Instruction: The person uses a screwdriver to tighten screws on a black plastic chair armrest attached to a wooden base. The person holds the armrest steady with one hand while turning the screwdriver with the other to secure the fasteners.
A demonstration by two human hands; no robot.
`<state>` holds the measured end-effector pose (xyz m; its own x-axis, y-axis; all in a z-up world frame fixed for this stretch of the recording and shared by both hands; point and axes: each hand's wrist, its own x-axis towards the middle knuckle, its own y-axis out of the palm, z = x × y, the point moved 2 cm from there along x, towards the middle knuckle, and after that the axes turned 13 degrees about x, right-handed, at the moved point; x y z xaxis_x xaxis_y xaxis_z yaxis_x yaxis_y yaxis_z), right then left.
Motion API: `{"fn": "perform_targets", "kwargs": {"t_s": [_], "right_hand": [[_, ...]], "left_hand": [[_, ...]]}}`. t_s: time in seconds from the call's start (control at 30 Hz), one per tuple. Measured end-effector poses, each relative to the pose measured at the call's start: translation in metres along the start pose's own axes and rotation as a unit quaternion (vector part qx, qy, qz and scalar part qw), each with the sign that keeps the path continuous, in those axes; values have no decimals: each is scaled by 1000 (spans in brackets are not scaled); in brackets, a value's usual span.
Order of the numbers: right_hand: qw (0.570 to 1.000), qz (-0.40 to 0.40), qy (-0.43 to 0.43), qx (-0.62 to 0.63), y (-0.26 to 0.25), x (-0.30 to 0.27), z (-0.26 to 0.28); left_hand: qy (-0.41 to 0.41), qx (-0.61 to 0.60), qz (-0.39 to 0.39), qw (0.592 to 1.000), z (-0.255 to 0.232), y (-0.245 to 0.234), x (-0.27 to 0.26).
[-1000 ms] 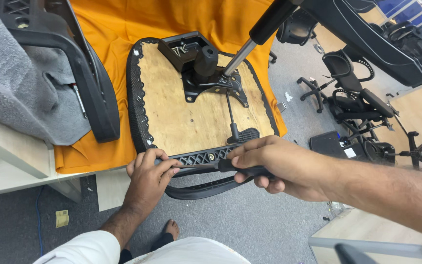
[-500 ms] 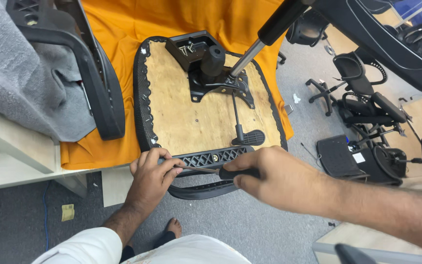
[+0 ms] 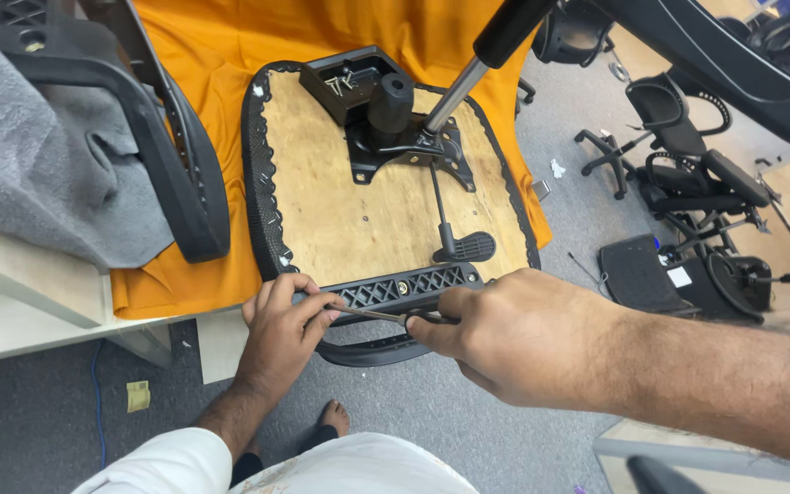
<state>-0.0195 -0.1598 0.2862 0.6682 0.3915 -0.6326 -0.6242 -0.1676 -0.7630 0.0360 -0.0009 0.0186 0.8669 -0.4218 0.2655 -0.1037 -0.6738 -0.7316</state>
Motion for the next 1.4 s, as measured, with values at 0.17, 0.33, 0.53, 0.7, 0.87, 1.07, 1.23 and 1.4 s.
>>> {"fn": "perform_targets", "kwargs": {"t_s": [0.17, 0.33, 0.53, 0.7, 0.87, 1.07, 1.23, 1.4], "right_hand": [[996, -46, 35, 74, 17, -3, -6], [901, -184, 106, 378, 32, -1, -14], [719, -62, 307, 620, 15, -2, -14], [975, -198, -77, 63, -12, -14, 10], [997, 32, -7, -67, 2, 1, -4], [988, -128, -81, 19, 9, 1, -3], [704, -113, 329, 619, 19, 4, -19], [764, -30, 243, 597, 2, 1, -23]], "left_hand": [[-7, 10, 8, 1000, 0, 1, 1], [-3, 28, 0, 1000, -4, 1, 1], [4, 43, 8, 999, -6, 0, -1], [9, 43, 11, 999, -2, 1, 0], [-1, 34, 32, 999, -1, 2, 0], [-4, 33, 28, 999, -3, 0, 2], [9, 52, 13, 999, -5, 0, 0], [6, 60, 21, 998, -4, 0, 0]]}}
